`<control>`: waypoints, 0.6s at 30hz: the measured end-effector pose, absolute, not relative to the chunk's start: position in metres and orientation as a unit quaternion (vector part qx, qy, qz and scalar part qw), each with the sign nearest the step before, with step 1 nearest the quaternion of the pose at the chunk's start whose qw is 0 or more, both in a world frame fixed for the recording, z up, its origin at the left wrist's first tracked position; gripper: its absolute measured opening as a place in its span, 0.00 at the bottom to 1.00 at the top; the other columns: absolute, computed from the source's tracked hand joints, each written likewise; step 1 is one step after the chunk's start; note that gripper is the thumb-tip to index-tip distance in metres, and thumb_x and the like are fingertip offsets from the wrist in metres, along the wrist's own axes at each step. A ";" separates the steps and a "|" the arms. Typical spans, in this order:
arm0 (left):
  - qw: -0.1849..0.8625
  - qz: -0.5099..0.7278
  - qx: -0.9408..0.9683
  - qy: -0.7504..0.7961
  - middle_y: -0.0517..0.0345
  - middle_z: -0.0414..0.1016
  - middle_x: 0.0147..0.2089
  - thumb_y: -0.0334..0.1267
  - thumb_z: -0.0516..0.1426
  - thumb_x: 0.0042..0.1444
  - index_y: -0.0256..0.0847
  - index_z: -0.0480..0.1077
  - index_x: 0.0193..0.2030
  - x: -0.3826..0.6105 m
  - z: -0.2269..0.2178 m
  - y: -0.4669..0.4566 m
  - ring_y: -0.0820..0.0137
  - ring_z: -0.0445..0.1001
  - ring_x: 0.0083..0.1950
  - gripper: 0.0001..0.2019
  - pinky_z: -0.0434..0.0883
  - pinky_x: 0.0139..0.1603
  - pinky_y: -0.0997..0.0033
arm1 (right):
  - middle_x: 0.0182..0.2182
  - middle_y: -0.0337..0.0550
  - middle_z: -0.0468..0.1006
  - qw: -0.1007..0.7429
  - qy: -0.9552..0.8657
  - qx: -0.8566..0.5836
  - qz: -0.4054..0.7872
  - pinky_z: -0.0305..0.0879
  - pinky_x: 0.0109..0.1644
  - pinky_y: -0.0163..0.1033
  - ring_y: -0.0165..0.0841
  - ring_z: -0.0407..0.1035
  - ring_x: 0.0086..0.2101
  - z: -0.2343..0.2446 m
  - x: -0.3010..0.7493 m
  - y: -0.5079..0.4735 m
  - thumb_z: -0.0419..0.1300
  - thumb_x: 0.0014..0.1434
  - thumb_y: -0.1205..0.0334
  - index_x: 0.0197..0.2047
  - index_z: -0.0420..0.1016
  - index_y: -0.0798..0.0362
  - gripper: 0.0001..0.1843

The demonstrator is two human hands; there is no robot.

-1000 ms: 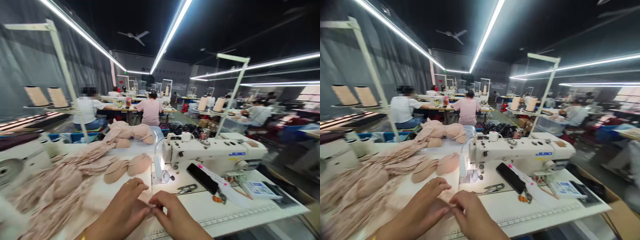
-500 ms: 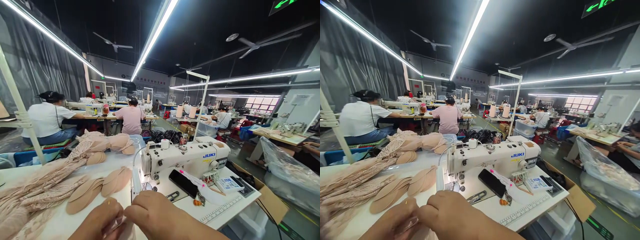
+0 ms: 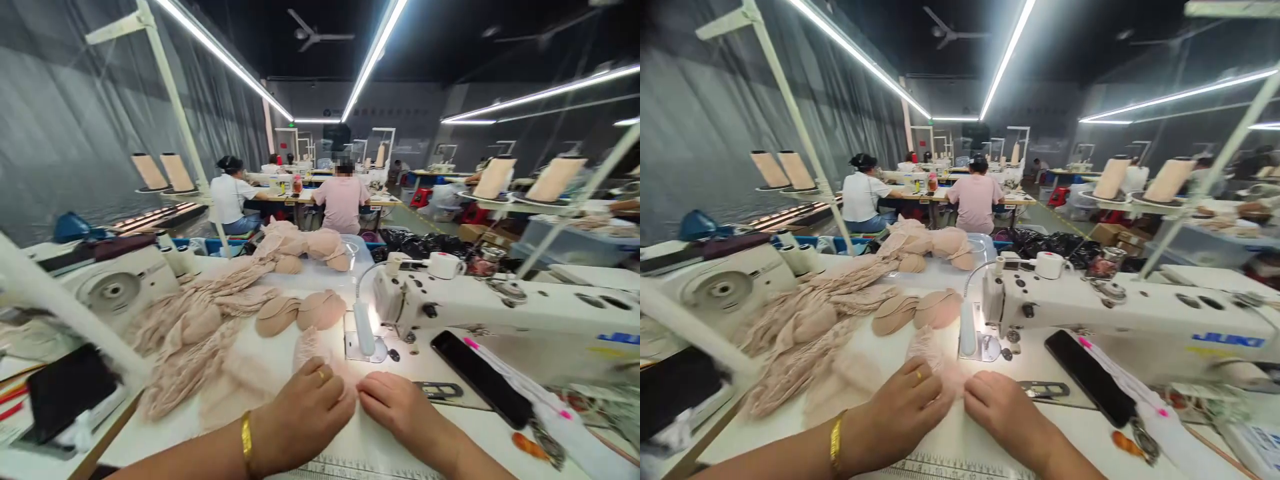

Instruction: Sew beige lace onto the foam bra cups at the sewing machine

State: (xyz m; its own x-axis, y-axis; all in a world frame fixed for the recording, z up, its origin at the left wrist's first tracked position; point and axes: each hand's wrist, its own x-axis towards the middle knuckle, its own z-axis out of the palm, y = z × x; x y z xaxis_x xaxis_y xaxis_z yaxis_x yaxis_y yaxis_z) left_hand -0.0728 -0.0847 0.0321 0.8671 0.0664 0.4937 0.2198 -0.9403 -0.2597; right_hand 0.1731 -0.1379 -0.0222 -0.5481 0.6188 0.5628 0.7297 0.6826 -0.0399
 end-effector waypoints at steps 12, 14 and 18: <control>0.066 -0.096 -0.984 -0.134 0.54 0.73 0.37 0.38 0.60 0.68 0.41 0.68 0.35 -0.027 0.001 -0.042 0.62 0.72 0.38 0.10 0.66 0.36 0.60 | 0.51 0.49 0.83 0.272 -0.873 -0.402 -0.043 0.80 0.48 0.42 0.40 0.78 0.49 -0.031 0.218 -0.123 0.50 0.71 0.75 0.60 0.75 0.47 0.22; 0.034 -0.092 -0.979 -0.179 0.53 0.74 0.39 0.41 0.58 0.72 0.41 0.68 0.36 -0.029 0.004 -0.040 0.61 0.72 0.39 0.11 0.67 0.38 0.59 | 0.48 0.49 0.83 0.269 -0.875 -0.402 -0.024 0.80 0.46 0.40 0.39 0.79 0.46 -0.028 0.220 -0.125 0.51 0.72 0.74 0.61 0.74 0.47 0.21; 0.012 -0.132 -0.966 -0.221 0.50 0.75 0.46 0.44 0.60 0.70 0.40 0.69 0.40 -0.032 0.007 -0.033 0.59 0.72 0.45 0.11 0.70 0.46 0.58 | 0.46 0.48 0.83 0.274 -0.878 -0.392 -0.022 0.79 0.42 0.37 0.38 0.79 0.44 -0.023 0.220 -0.125 0.51 0.72 0.74 0.59 0.74 0.48 0.20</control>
